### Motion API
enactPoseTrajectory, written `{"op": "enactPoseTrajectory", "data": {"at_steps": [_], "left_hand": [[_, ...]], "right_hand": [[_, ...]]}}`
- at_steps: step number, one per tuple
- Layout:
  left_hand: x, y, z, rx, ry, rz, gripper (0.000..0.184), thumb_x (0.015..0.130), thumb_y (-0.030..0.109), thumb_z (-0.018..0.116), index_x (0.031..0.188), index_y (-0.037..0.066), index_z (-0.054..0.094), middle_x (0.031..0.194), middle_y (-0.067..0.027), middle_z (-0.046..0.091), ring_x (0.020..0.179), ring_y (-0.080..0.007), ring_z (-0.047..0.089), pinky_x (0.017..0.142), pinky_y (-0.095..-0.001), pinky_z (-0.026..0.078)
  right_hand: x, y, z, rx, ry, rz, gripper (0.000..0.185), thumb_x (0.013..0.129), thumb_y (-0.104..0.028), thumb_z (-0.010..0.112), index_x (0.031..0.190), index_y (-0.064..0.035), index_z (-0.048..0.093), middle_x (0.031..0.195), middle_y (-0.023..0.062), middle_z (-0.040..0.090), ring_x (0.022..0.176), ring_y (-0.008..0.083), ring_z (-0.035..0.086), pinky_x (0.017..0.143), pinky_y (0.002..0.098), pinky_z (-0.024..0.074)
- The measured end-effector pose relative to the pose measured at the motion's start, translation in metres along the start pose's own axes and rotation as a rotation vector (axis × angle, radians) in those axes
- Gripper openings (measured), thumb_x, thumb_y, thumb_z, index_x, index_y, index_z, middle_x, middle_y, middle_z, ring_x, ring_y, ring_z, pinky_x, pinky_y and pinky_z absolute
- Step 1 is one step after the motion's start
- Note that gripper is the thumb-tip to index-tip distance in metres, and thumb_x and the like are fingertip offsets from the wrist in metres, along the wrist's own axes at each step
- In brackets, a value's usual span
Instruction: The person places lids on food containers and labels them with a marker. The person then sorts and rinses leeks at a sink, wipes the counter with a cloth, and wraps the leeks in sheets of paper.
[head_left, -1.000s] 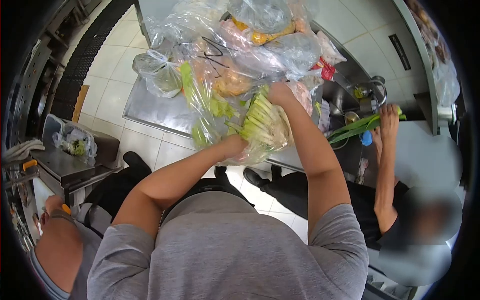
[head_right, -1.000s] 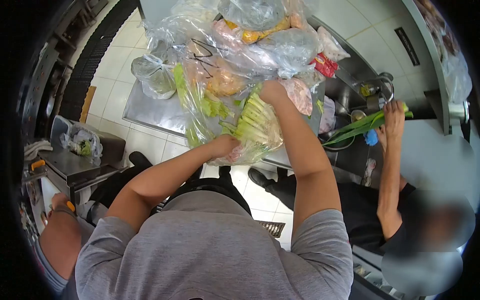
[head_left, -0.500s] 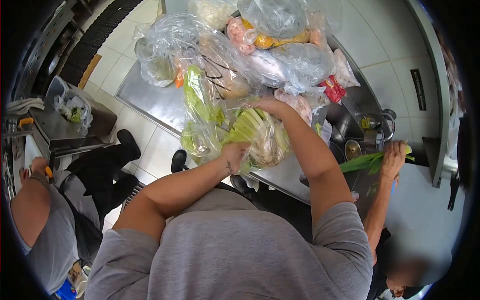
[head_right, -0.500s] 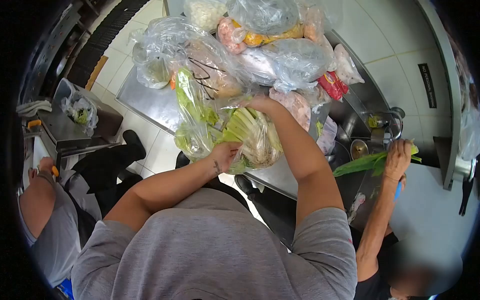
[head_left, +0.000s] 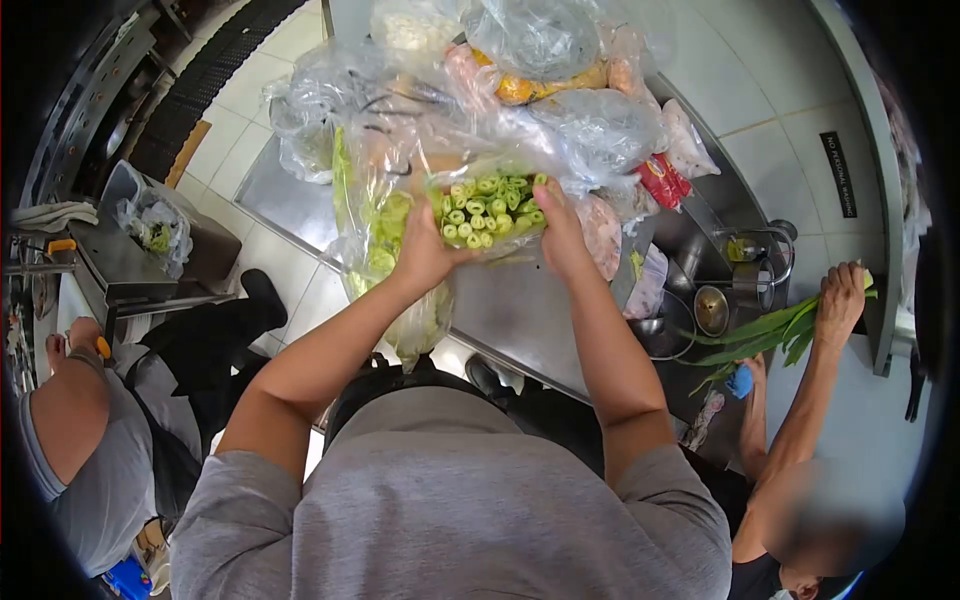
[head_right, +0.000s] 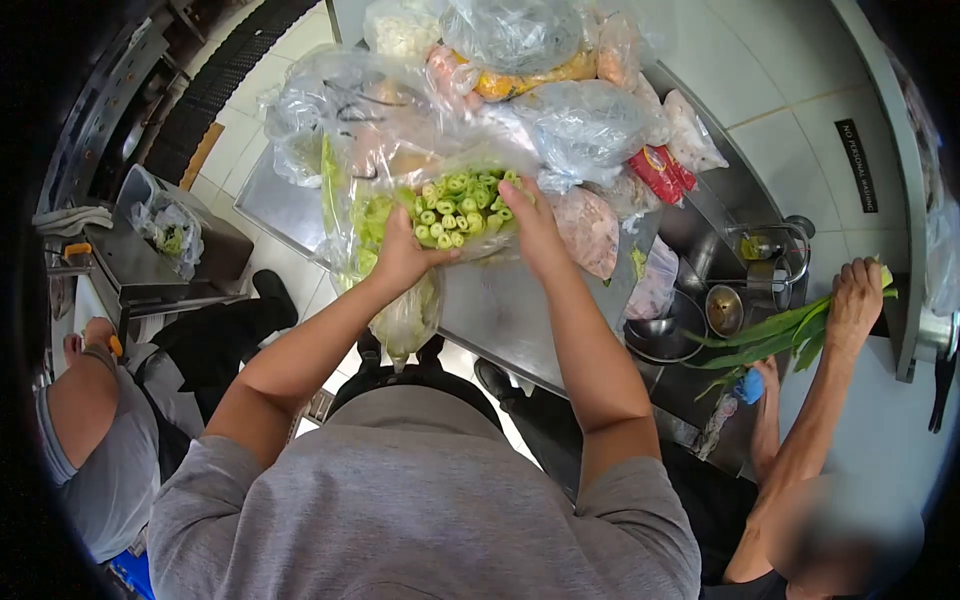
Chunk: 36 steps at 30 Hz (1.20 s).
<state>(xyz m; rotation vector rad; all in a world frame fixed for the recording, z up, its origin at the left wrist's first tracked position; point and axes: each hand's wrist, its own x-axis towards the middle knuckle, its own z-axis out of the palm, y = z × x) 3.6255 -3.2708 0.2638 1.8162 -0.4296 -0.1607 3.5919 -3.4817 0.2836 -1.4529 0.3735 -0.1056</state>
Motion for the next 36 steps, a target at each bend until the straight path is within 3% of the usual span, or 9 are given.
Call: {"op": "enactPoseTrajectory", "data": {"at_steps": [4,8,14,18,20,24,28,33,36], "left_hand": [[0.006,-0.007,-0.015,0.365,-0.109,-0.020,0.092,0.052,0.033,0.090,0.119,-0.007,0.041,0.115,-0.0205,0.048,0.118,-0.0385,0.041,0.100,-0.0437,0.036],[0.008,-0.008,-0.027,-0.040,-0.267,-0.003,0.116,0.051,0.032,0.092,0.139,-0.004,0.026,0.129,-0.0229,0.044,0.122,-0.0370,0.043,0.105,-0.0402,0.036],[0.012,-0.032,-0.008,-0.088,-0.340,0.209,0.120,0.051,0.031,0.090,0.145,0.001,0.021,0.143,-0.0205,0.036,0.131,-0.0357,0.037,0.109,-0.0396,0.032],[0.023,-0.020,-0.029,0.118,-0.317,0.419,0.120,0.052,0.041,0.088,0.145,0.003,0.023,0.149,-0.0231,0.025,0.139,-0.0393,0.020,0.114,-0.0454,0.018],[0.026,-0.020,-0.032,0.256,-0.335,0.443,0.118,0.052,0.044,0.087,0.144,0.003,0.026,0.149,-0.0235,0.024,0.139,-0.0401,0.019,0.114,-0.0456,0.017],[0.040,-0.015,-0.029,-0.111,-0.455,0.394,0.114,0.048,0.026,0.092,0.140,0.003,0.030,0.139,-0.0156,0.040,0.131,-0.0296,0.038,0.110,-0.0398,0.030],[0.058,-0.026,-0.021,-0.365,-0.574,0.139,0.110,0.047,0.011,0.091,0.138,0.002,0.031,0.134,-0.0116,0.047,0.126,-0.0249,0.043,0.108,-0.0378,0.033],[0.042,0.017,-0.032,-0.078,-0.403,0.312,0.104,0.054,0.025,0.089,0.138,0.003,0.031,0.137,-0.0163,0.041,0.128,-0.0317,0.040,0.110,-0.0438,0.028],[0.011,0.005,-0.038,0.152,-0.351,0.467,0.107,0.057,0.032,0.086,0.140,0.003,0.026,0.139,-0.0199,0.037,0.130,-0.0373,0.037,0.112,-0.0480,0.022]], "right_hand": [[0.001,-0.025,-0.004,0.045,-0.130,0.119,0.083,0.092,-0.060,0.040,0.139,0.0086,0.031,0.142,0.0164,0.041,0.132,0.0252,0.037,0.110,0.0353,0.0266],[0.000,-0.041,0.003,0.246,-0.195,0.246,0.096,0.086,-0.073,0.024,0.139,0.0066,0.033,0.142,0.0154,0.041,0.132,0.0227,0.038,0.111,0.0352,0.0258],[0.005,0.057,-0.016,-0.351,-0.042,0.250,0.058,0.094,-0.047,0.046,0.134,-0.0065,0.046,0.136,0.0102,0.049,0.122,0.0274,0.048,0.099,0.0391,0.0402],[-0.017,-0.005,-0.005,-1.033,0.010,0.048,0.053,0.085,-0.030,0.059,0.132,-0.0060,0.049,0.133,0.0151,0.051,0.120,0.0332,0.049,0.099,0.0399,0.0400],[-0.031,-0.041,0.009,-1.479,-0.048,-0.569,0.062,0.073,-0.018,0.066,0.132,-0.0063,0.049,0.133,0.0208,0.048,0.119,0.0389,0.049,0.100,0.0407,0.0399],[-0.015,-0.055,0.010,-1.071,-0.437,-0.438,0.079,0.059,-0.013,0.074,0.133,-0.0066,0.047,0.137,0.0201,0.043,0.125,0.0400,0.042,0.109,0.0395,0.0315],[0.013,-0.048,0.015,-1.186,-0.322,-0.487,0.089,0.055,-0.015,0.078,0.137,-0.0046,0.042,0.137,0.0194,0.043,0.126,0.0366,0.042,0.110,0.0376,0.0307],[0.027,-0.040,0.014,-0.717,-0.531,0.012,0.107,0.052,-0.009,0.081,0.144,-0.0033,0.026,0.138,0.0137,0.042,0.128,0.0273,0.041,0.110,0.0350,0.0305],[-0.030,-0.046,0.029,-0.613,-0.481,-0.233,0.105,0.056,-0.005,0.080,0.144,-0.0039,0.023,0.139,0.0139,0.042,0.128,0.0235,0.041,0.109,0.0341,0.0315]]}}
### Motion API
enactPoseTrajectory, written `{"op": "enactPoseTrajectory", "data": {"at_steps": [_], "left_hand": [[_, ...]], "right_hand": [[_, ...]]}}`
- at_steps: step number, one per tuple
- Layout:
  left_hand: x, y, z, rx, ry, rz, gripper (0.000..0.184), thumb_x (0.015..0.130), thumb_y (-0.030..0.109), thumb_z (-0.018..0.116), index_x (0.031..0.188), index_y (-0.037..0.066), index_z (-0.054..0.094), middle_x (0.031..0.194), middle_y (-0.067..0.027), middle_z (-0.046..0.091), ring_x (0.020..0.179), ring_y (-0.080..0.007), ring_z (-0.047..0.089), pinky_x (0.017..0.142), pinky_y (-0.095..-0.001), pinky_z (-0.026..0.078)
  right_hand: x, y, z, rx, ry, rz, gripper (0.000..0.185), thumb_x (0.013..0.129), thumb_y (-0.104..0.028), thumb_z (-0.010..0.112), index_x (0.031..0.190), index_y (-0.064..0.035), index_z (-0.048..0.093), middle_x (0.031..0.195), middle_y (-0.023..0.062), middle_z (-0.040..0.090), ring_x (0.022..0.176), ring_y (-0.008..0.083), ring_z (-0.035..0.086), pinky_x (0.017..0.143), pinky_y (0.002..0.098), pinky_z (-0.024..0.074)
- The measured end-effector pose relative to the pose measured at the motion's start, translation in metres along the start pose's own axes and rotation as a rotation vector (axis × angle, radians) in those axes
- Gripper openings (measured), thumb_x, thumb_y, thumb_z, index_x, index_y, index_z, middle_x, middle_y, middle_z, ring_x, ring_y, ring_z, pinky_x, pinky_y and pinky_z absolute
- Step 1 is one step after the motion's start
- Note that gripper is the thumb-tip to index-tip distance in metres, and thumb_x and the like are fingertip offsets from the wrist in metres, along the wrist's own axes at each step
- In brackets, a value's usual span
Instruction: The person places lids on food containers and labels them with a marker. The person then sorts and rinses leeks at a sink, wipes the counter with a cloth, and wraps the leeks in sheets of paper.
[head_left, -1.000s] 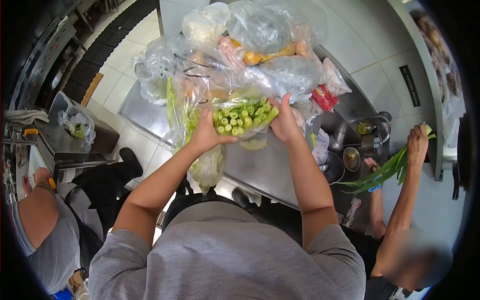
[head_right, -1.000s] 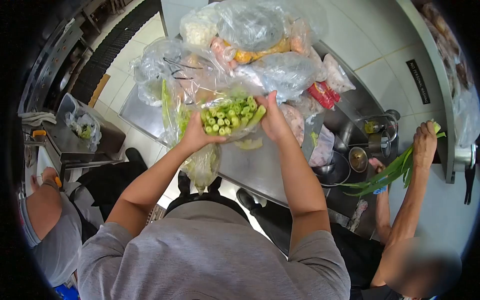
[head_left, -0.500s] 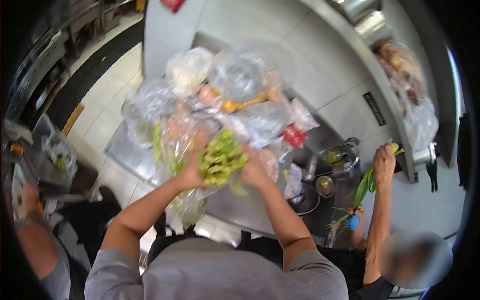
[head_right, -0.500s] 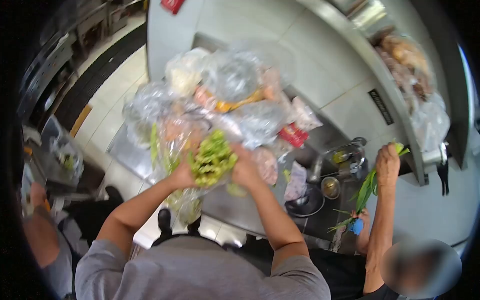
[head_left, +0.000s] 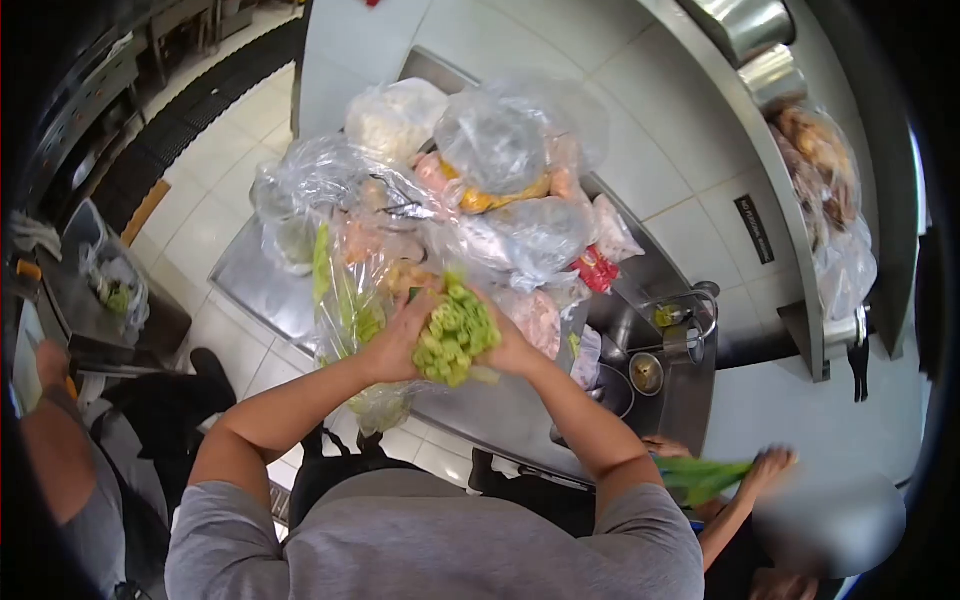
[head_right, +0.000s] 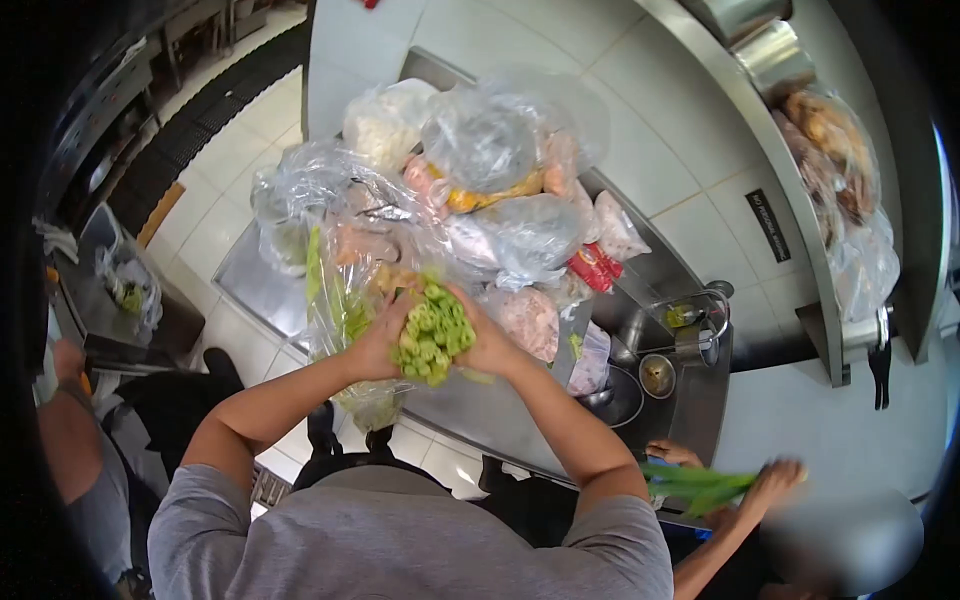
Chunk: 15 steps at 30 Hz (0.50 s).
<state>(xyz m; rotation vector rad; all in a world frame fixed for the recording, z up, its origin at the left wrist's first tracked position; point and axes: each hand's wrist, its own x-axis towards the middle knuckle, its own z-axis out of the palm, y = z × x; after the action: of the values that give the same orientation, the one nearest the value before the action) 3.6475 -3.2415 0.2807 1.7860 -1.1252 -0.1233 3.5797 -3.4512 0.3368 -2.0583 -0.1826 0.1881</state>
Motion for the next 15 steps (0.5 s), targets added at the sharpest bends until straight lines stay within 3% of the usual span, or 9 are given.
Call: {"op": "enactPoseTrajectory", "data": {"at_steps": [2,4,6,8,9,11,13,14,15], "left_hand": [[-0.020,0.001,0.009,-0.004,-0.058,0.009,0.110,0.057,0.035,0.085,0.141,0.002,0.022,0.140,-0.0215,0.036,0.130,-0.0399,0.034,0.113,-0.0497,0.020],[-0.017,-0.004,0.016,-0.201,-0.124,-0.051,0.117,0.057,0.033,0.087,0.144,0.001,0.014,0.145,-0.0233,0.030,0.135,-0.0399,0.029,0.113,-0.0484,0.019],[0.002,0.002,0.019,-0.426,0.014,0.018,0.119,0.058,0.030,0.087,0.144,-0.001,0.011,0.147,-0.0250,0.025,0.136,-0.0406,0.027,0.113,-0.0466,0.020],[0.001,0.013,-0.001,-0.260,0.098,-0.031,0.119,0.059,0.028,0.087,0.145,-0.001,0.009,0.148,-0.0250,0.023,0.136,-0.0405,0.027,0.113,-0.0443,0.022],[-0.002,0.017,-0.007,-0.170,0.189,-0.023,0.116,0.059,0.026,0.087,0.144,-0.002,0.013,0.147,-0.0240,0.025,0.135,-0.0402,0.028,0.113,-0.0432,0.023],[-0.010,0.015,-0.011,-0.083,0.273,-0.011,0.114,0.059,0.025,0.087,0.144,-0.002,0.016,0.147,-0.0230,0.026,0.135,-0.0400,0.029,0.113,-0.0421,0.024],[-0.015,0.009,-0.018,-0.026,0.287,-0.177,0.102,0.059,0.022,0.086,0.140,-0.001,0.028,0.147,-0.0212,0.025,0.135,-0.0380,0.029,0.112,-0.0400,0.026],[-0.017,0.009,-0.020,-0.013,0.289,-0.173,0.102,0.059,0.022,0.086,0.140,-0.001,0.028,0.147,-0.0212,0.025,0.135,-0.0380,0.029,0.112,-0.0400,0.026],[-0.017,0.010,-0.021,-0.035,0.298,-0.183,0.097,0.059,0.020,0.086,0.138,-0.001,0.033,0.147,-0.0205,0.025,0.134,-0.0375,0.029,0.112,-0.0391,0.027]], "right_hand": [[-0.017,0.010,0.020,0.117,0.036,0.036,0.099,0.060,-0.008,0.080,0.143,-0.0039,0.027,0.141,0.0137,0.041,0.129,0.0226,0.040,0.109,0.0336,0.0311],[-0.013,0.048,0.016,0.029,-0.185,0.294,0.090,0.069,-0.012,0.077,0.143,-0.0030,0.029,0.143,0.0141,0.039,0.132,0.0219,0.037,0.110,0.0332,0.0292],[-0.009,0.064,0.011,-0.308,-0.032,0.103,0.084,0.074,-0.017,0.075,0.144,-0.0032,0.030,0.141,0.0155,0.042,0.130,0.0231,0.040,0.109,0.0350,0.0314],[-0.001,0.001,-0.003,-0.404,0.122,-0.213,0.078,0.079,-0.019,0.072,0.143,-0.0042,0.031,0.138,0.0191,0.045,0.129,0.0264,0.042,0.108,0.0375,0.0329],[0.007,-0.041,-0.019,-0.448,0.150,-0.254,0.078,0.079,-0.019,0.072,0.143,-0.0042,0.031,0.138,0.0191,0.045,0.129,0.0264,0.042,0.108,0.0375,0.0329],[0.005,-0.111,-0.034,-0.401,0.137,0.359,0.075,0.079,-0.022,0.072,0.142,-0.0060,0.035,0.135,0.0214,0.048,0.130,0.0335,0.041,0.108,0.0403,0.0318],[0.011,-0.161,-0.074,-0.640,0.339,-0.011,0.073,0.079,-0.023,0.070,0.141,-0.0048,0.037,0.134,0.0222,0.048,0.131,0.0367,0.038,0.109,0.0413,0.0305],[0.027,-0.187,-0.108,-0.844,0.544,-0.283,0.073,0.079,-0.024,0.070,0.141,-0.0041,0.037,0.136,0.0214,0.046,0.130,0.0361,0.040,0.109,0.0421,0.0310],[0.045,-0.225,-0.147,-0.690,0.756,-0.400,0.074,0.079,-0.024,0.070,0.141,-0.0039,0.036,0.140,0.0204,0.042,0.131,0.0356,0.039,0.109,0.0420,0.0294]]}}
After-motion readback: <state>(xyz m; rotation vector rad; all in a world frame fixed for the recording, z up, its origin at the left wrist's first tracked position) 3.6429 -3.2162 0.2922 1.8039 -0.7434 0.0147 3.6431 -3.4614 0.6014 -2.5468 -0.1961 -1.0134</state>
